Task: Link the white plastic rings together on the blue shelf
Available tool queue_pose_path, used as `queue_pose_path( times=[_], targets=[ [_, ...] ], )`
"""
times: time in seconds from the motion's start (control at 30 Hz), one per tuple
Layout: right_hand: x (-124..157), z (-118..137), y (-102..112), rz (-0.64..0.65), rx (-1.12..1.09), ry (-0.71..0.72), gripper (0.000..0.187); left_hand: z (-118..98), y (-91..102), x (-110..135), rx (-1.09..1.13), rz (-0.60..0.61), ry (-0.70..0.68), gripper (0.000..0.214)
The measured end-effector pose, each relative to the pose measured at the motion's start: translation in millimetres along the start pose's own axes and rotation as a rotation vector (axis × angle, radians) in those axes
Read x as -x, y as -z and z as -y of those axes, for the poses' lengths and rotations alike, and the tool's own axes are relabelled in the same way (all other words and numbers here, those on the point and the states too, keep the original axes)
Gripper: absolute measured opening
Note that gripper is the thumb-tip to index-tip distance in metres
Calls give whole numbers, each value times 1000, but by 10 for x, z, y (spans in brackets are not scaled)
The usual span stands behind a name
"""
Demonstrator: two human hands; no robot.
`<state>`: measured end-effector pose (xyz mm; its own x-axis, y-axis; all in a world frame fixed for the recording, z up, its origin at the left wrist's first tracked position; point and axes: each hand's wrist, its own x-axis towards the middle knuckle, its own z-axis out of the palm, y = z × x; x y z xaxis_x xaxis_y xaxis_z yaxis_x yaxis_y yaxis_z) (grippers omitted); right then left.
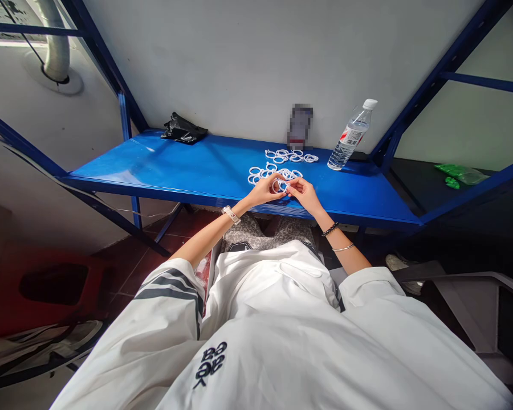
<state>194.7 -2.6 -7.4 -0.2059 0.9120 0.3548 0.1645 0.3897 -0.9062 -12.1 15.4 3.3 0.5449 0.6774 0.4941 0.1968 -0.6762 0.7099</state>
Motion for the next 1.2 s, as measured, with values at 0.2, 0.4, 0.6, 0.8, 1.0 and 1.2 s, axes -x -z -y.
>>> queue_pose_path(
  times=[0.2, 0.4, 0.6, 0.8, 1.0, 1.2],
  targets=[
    [-2, -22, -10, -17, 13, 0, 52, 4, 5, 3, -2, -5, 19, 61],
    [-3, -12, -11, -7, 15, -24, 54, 15, -9, 1, -8, -31, 0, 59],
    [10, 18, -18, -15, 1, -34, 57, 36, -26, -21, -29, -61, 0, 63],
    [15, 25, -20, 29, -21, -32, 53, -19, -23, -28, 30, -54, 56, 66],
    [14, 27, -19, 84, -12, -19, 47, -91, -8, -10, 71, -28, 88, 62],
    [34, 101, -23, 102, -17, -18, 51, -100, -17, -19, 76, -42, 69, 63]
  ],
)
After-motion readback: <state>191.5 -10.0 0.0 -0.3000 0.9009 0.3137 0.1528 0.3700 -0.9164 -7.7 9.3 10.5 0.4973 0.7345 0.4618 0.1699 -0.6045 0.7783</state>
